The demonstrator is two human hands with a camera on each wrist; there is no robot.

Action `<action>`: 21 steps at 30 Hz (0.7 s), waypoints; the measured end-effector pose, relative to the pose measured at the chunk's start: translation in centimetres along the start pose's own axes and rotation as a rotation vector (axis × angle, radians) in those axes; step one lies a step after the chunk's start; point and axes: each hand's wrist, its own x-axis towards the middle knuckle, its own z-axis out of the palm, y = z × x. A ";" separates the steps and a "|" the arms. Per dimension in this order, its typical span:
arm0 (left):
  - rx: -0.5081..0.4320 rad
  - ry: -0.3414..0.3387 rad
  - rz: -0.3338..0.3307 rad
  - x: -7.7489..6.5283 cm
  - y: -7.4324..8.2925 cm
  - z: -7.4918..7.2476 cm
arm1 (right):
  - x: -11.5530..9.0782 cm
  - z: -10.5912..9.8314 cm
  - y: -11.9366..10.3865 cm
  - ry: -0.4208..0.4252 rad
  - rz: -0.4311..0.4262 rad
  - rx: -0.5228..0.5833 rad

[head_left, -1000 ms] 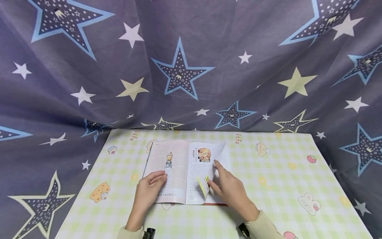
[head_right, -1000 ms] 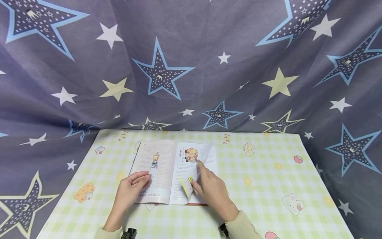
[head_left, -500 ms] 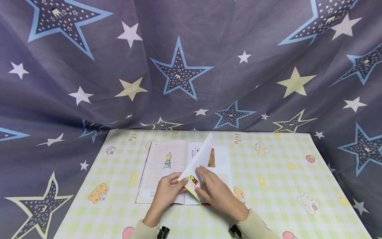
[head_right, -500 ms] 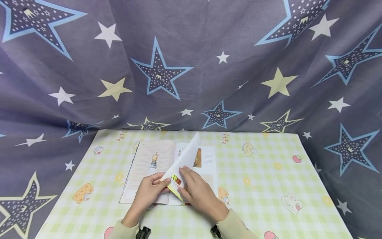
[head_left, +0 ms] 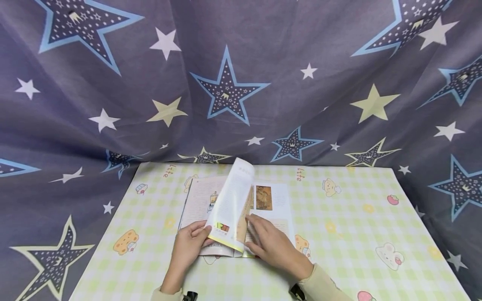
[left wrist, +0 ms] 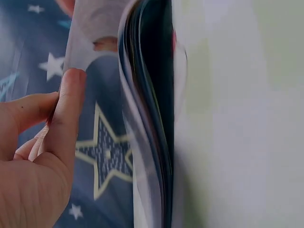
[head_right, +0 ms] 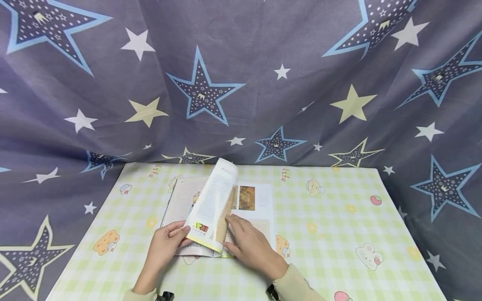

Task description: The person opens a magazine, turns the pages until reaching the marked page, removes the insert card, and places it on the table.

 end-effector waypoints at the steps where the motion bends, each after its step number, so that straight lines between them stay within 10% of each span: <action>1: 0.008 0.020 -0.011 -0.1 -0.1 -0.5 | 0.0 0.0 0.0 -0.034 0.000 -0.025; 10: 0.079 0.147 -0.097 -1.0 -1.0 -4.6 | 0.3 0.5 -0.2 -0.303 -0.033 -0.119; 21: 0.079 0.193 -0.144 -1.6 -1.6 -6.4 | 0.6 1.0 0.0 -0.292 -0.091 -0.184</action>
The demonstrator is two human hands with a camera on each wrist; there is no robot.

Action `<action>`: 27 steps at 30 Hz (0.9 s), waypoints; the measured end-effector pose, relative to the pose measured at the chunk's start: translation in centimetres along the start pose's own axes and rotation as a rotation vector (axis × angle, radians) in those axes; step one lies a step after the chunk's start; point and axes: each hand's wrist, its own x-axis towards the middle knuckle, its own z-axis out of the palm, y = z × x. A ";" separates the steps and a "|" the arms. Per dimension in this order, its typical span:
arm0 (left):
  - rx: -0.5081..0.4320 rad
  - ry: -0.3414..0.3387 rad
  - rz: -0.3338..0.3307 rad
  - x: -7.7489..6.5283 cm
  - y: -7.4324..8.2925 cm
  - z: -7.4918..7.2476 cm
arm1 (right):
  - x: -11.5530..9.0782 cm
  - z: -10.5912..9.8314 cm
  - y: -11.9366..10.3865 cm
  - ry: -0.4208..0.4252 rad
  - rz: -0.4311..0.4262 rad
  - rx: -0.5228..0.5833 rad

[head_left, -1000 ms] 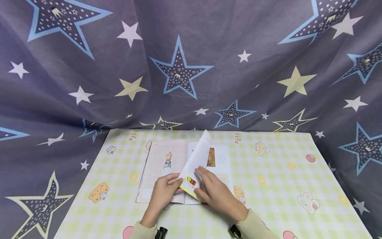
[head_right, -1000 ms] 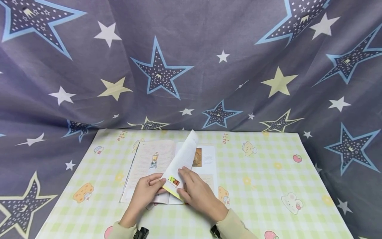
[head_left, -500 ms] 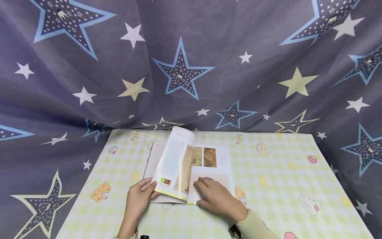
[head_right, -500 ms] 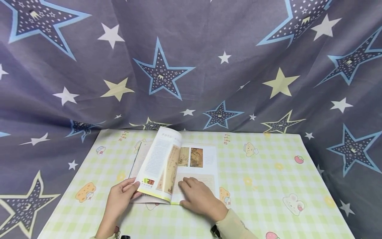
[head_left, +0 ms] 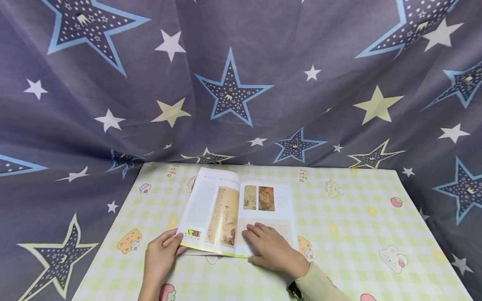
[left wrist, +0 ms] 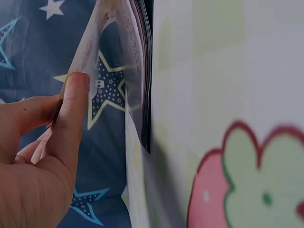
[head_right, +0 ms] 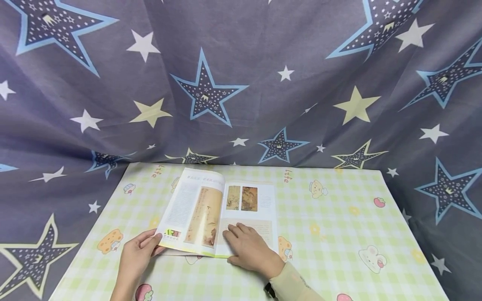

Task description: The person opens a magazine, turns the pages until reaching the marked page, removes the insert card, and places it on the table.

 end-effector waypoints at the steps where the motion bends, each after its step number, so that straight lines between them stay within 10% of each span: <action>1: -0.004 0.001 -0.004 0.0 0.0 -0.1 | 0.0 0.0 0.1 0.001 -0.004 -0.002; 27: 0.153 0.110 0.023 0.3 0.2 0.4 | -4.5 -2.5 4.2 0.108 0.062 0.175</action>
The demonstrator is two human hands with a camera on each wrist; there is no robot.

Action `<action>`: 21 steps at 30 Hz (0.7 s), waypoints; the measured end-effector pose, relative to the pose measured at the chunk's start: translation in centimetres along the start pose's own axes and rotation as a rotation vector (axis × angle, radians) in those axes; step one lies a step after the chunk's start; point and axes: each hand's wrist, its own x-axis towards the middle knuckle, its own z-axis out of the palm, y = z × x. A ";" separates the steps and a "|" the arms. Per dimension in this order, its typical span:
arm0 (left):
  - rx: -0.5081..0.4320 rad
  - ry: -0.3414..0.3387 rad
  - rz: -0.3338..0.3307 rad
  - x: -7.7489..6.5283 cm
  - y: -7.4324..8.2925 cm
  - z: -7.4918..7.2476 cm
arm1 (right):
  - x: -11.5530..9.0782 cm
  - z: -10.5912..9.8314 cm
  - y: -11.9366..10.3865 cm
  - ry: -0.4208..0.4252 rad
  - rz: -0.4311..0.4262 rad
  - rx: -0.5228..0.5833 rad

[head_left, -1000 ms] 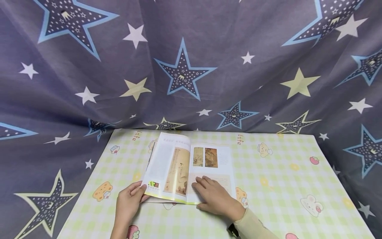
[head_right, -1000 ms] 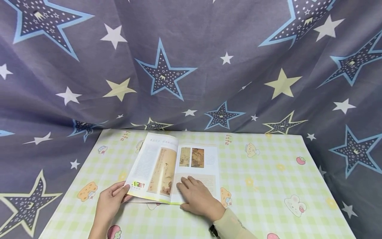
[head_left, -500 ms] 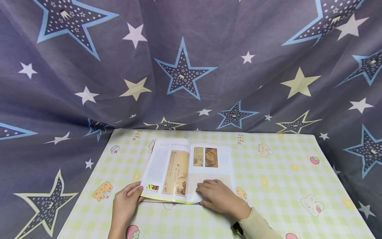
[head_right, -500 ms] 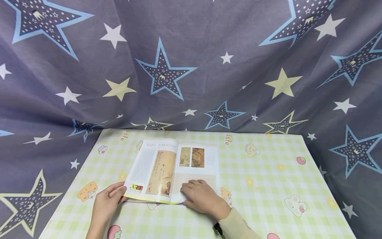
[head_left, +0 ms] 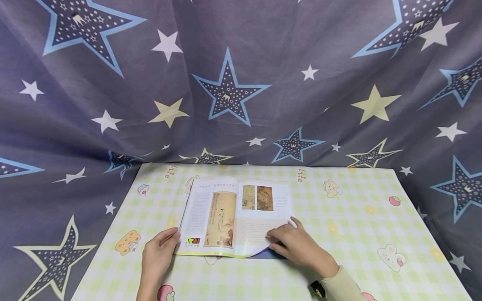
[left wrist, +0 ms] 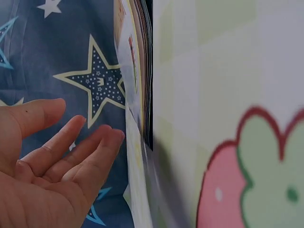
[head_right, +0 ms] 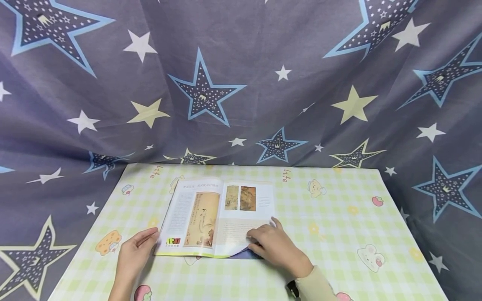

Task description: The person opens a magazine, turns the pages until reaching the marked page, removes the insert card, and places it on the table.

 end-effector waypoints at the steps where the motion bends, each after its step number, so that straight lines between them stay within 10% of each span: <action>1: 0.003 -0.002 0.004 0.0 0.1 0.1 | -0.2 -0.2 0.3 0.023 0.016 0.001; 13: 0.001 -0.090 0.074 0.0 1.0 1.5 | -0.7 -0.1 1.3 0.315 0.127 -0.157; 21: -0.028 -0.141 0.125 0.1 1.7 2.8 | -0.6 0.4 0.9 0.305 0.269 -0.131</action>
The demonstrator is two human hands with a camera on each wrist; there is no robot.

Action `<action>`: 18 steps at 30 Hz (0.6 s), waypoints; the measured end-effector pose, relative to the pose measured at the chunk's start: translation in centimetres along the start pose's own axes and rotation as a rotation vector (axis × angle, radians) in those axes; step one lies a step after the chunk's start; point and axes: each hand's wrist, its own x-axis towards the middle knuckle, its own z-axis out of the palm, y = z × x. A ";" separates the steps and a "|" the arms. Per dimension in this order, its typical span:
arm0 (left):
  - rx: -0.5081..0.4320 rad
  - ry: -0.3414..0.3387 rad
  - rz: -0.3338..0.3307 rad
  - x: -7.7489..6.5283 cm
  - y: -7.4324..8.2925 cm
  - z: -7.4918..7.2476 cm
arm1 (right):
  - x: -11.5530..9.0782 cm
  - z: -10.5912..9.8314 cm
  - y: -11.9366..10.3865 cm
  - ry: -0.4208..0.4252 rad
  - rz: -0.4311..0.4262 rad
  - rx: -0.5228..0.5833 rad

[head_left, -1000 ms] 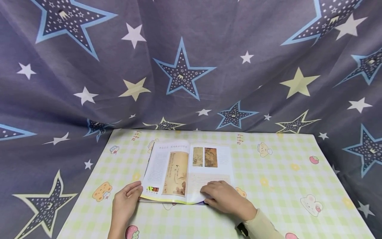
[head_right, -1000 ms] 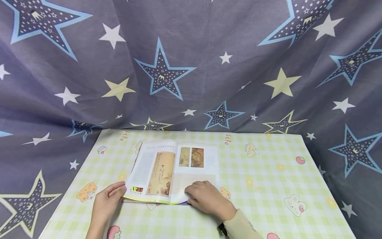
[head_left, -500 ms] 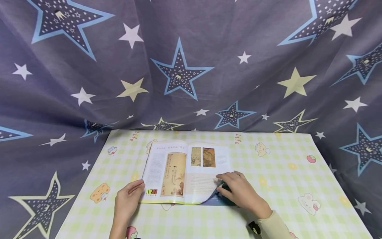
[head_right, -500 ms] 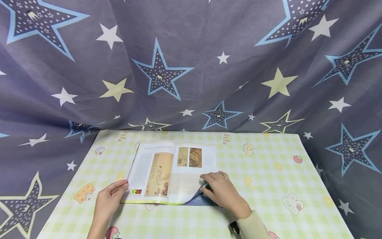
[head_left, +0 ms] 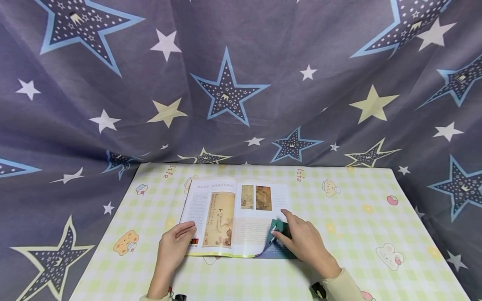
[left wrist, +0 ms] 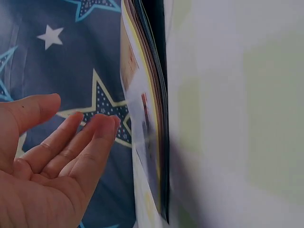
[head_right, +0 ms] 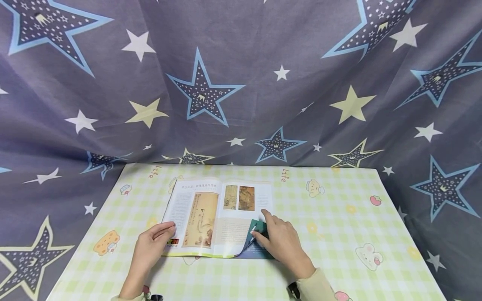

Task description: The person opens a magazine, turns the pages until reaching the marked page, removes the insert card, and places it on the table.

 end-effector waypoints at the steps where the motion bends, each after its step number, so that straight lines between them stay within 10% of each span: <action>1: -0.007 -0.007 0.004 0.1 0.1 0.2 | 0.0 0.0 -0.1 -0.010 0.012 0.016; 18: -0.278 -0.230 0.133 0.1 3.4 4.9 | 1.4 0.5 -3.6 -0.072 -0.178 0.259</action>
